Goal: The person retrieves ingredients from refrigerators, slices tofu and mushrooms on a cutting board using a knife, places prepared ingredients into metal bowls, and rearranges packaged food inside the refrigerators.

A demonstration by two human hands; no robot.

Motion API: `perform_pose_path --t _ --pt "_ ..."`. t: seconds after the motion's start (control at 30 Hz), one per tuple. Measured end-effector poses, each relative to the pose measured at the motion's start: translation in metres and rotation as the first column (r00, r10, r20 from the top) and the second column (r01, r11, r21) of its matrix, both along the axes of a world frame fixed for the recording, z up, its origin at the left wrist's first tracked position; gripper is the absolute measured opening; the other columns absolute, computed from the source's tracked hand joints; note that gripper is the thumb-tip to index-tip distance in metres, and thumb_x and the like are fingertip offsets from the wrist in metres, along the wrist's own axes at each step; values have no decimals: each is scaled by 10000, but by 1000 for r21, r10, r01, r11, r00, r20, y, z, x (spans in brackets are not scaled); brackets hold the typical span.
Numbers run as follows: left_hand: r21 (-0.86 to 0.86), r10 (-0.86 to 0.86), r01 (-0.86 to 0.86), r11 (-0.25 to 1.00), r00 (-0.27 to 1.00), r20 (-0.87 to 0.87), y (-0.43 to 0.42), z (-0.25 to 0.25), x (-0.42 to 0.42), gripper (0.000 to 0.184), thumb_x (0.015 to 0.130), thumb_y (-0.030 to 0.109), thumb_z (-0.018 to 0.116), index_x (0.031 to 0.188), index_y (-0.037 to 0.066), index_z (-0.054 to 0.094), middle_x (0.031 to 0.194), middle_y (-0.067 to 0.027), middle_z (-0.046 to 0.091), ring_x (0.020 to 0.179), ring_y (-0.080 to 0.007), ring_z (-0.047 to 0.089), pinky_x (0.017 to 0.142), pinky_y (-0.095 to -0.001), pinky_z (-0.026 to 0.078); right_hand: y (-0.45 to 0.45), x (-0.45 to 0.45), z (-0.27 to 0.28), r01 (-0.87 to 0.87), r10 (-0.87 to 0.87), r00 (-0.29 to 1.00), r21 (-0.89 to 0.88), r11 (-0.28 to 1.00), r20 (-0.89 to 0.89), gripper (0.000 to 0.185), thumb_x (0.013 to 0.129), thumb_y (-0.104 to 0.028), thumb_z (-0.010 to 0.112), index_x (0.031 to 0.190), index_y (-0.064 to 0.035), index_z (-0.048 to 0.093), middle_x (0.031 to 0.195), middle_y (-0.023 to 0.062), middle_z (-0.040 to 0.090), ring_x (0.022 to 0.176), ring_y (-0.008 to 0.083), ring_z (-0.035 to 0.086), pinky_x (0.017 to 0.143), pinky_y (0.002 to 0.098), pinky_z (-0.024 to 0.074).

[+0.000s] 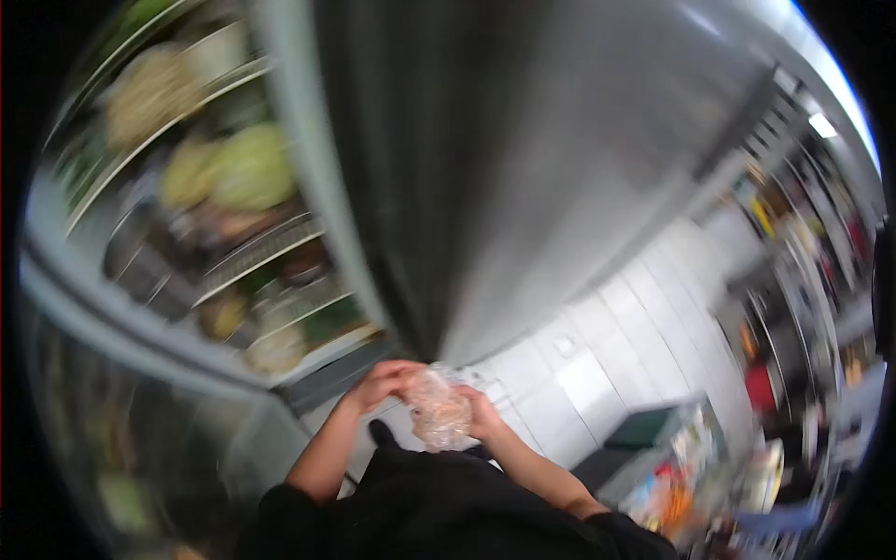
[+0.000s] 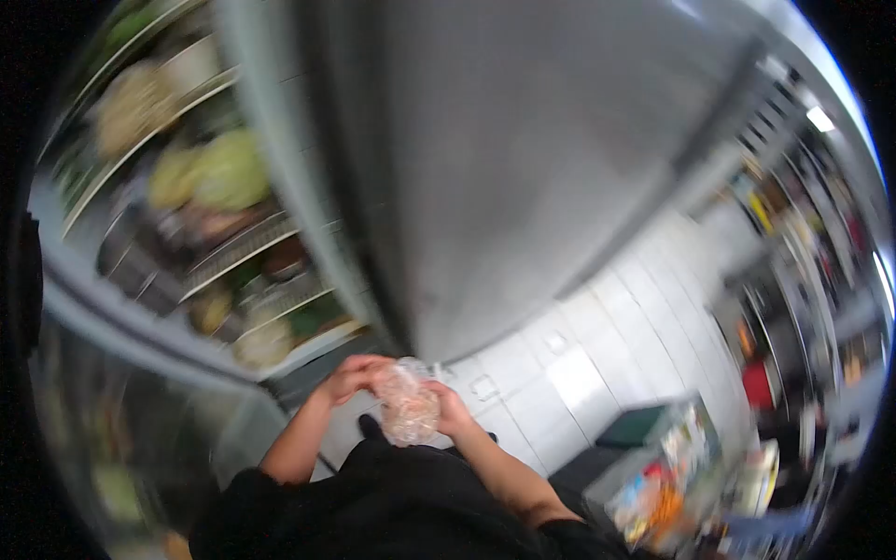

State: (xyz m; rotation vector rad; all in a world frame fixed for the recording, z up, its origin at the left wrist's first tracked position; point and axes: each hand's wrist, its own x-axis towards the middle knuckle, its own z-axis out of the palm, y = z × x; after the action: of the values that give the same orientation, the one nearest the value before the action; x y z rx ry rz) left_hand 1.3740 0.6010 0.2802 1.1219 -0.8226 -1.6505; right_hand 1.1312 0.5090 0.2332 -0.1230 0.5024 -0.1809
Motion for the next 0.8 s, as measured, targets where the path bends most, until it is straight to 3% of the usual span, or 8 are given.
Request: perform_pose_path --t 0.13,0.2,0.4,0.6,0.67,0.73,0.77,0.8 --pt "7 -176 177 984 982 -73 -71 28 -128 588 873 123 588 1443 14 494 1254 -109 648 1068 -211 656 808 -356 582 -60 -117 6 235 -238 971 -89 968 -21 417 946 -216 543 1297 6 576 1275 181 647 1145 296 646 1017 455 513" --pt "-163 -78 40 986 970 -231 -110 50 -206 762 806 164 603 1518 8 381 1376 -141 571 1191 -252 598 919 -389 541 -95 -194 8 371 -369 928 -225 901 54 409 950 -224 532 1287 1 587 1266 175 652 1134 287 654 1006 455 523" --pt "-342 -494 438 831 865 -90 -222 91 -358 891 768 255 633 1560 15 303 1477 -169 479 1294 -292 528 1053 -396 436 -140 -438 42 810 -764 583 -266 522 278 434 935 -262 511 1266 6 590 1227 204 661 1090 346 669 977 516 537" --pt "-176 -590 577 798 807 -28 -314 20 -427 817 811 202 635 1550 31 332 1455 -188 499 1260 -274 549 1035 -396 435 -84 -670 -15 932 -973 -26 -347 -107 228 528 914 -301 529 1317 38 569 1270 221 648 1140 385 640 1052 530 472" --pt "166 -495 474 865 860 123 -348 -55 -427 713 886 190 600 1540 55 351 1300 -151 599 1053 -234 637 862 -362 519 -43 -712 -63 824 -906 -418 -391 -409 67 578 927 -391 551 1354 -3 550 1320 215 620 1183 373 619 1063 516 461" --pt "386 -493 366 847 813 310 -377 -160 -399 460 934 222 573 1362 62 521 977 -79 652 735 -185 623 589 -335 506 16 -728 -138 817 -743 -560 -395 -421 -367 694 897 -543 591 1394 -61 532 1373 202 589 1178 371 613 1052 509 456" --pt "492 -549 349 798 759 351 -386 -203 -378 181 960 250 539 996 90 616 682 -25 544 516 -153 501 417 -329 404 40 -717 -171 822 -665 -557 -445 -354 -498 753 849 -614 646 1388 -99 542 1351 177 591 1124 372 623 960 516 496" --pt "577 -601 336 744 713 360 -389 -230 -353 270 951 269 528 721 130 541 572 -40 479 467 -161 468 408 -352 392 63 -702 -205 734 -432 -678 -513 -446 -595 673 843 -605 678 1273 -94 594 1104 162 679 874 346 676 703 502 551"
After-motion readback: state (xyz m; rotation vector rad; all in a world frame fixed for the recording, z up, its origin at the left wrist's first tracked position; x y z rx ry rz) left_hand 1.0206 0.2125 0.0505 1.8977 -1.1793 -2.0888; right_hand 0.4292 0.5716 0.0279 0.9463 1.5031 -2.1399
